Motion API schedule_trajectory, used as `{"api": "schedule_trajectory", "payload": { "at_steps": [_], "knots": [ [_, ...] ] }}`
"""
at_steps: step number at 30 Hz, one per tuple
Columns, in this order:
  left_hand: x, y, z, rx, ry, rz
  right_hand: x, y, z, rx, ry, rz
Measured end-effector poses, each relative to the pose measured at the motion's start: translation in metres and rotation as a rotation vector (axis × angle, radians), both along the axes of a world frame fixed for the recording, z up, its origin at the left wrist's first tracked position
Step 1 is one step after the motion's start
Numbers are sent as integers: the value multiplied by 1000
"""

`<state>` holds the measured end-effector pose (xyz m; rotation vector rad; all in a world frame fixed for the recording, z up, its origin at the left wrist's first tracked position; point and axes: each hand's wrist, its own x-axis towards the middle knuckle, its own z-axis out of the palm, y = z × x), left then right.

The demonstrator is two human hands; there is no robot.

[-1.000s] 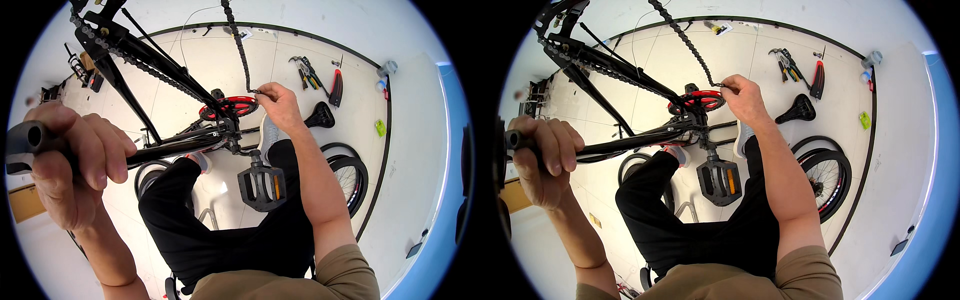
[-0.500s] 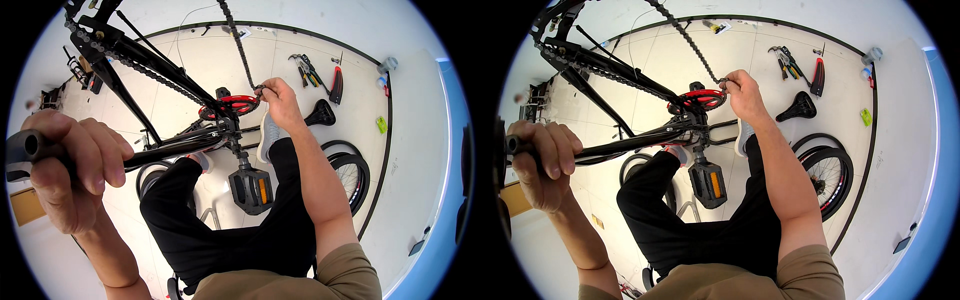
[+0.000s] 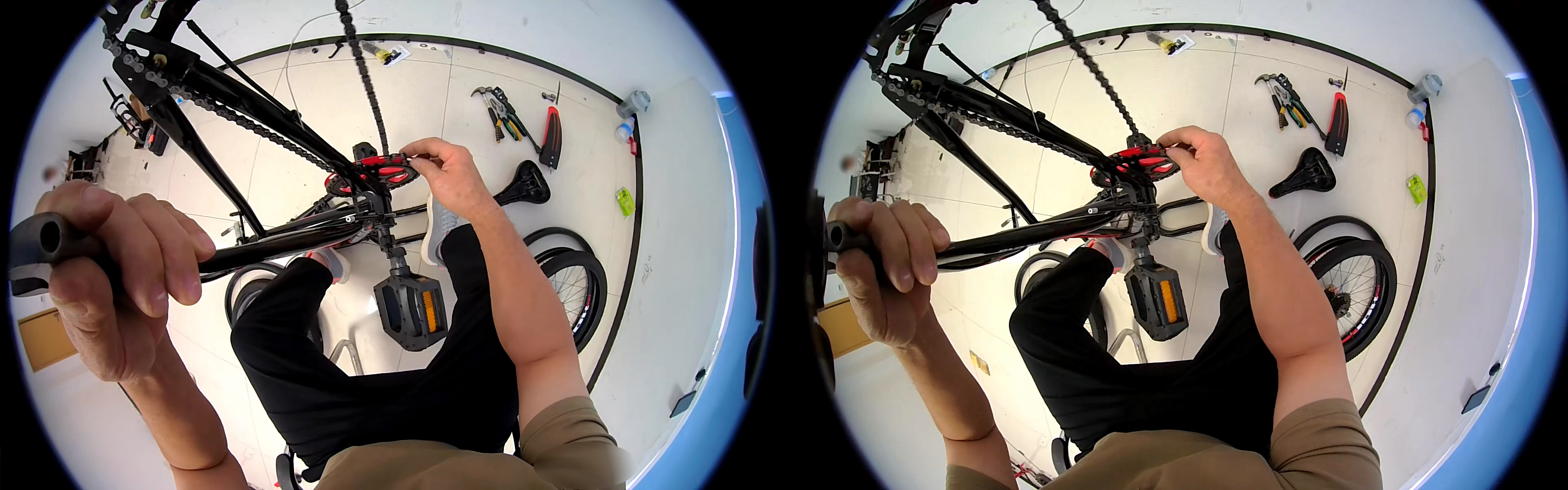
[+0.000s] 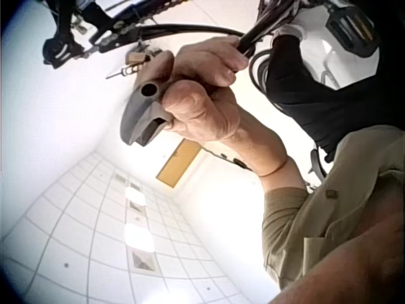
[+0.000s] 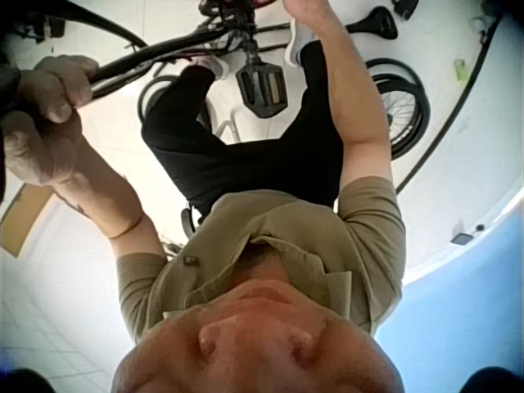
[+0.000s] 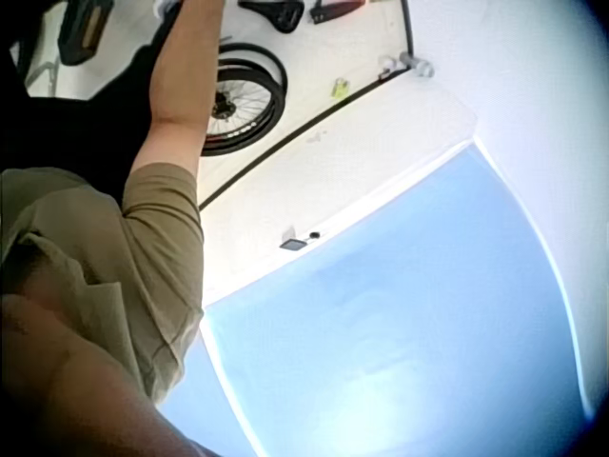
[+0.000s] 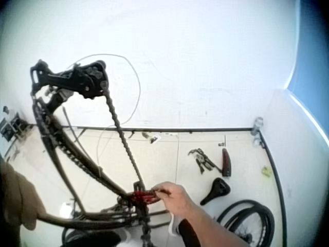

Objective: The person adjusts the bicycle chain and crankset using a wrench and hands. They rotate the pedals and reposition the chain around the chainring while seated on a chair in a workshop.

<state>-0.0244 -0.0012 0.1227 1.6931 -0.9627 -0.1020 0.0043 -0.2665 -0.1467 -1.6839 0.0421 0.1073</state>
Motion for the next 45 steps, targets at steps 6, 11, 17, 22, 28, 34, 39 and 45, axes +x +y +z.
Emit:
{"api": "schedule_trajectory", "payload": {
  "at_steps": [6, 11, 17, 22, 28, 34, 39, 45],
  "knots": [
    [-1, 0, 2, 2, 5, -24, -1, -3, -13, -18, -52, -46],
    [-1, -1, 1, -8, 10, -6, -2, 2, -14, -103, -179, -31],
    [0, -2, -1, -26, 22, 3, -4, 4, -13, -110, -259, -15],
    [-2, -2, 0, -20, 19, 10, -6, 8, -4, -114, -204, 0],
    [-1, -2, 0, -13, 25, 10, -4, 11, -9, -136, -322, -86],
    [-1, -2, 1, -15, 32, -2, -6, 15, -8, -192, -333, -95],
    [-2, -4, 0, -33, 40, 4, -7, 22, 5, -268, -453, -107],
    [-3, -6, 2, -40, 50, 20, -8, 25, 3, -254, -442, -120]
  ]
}}
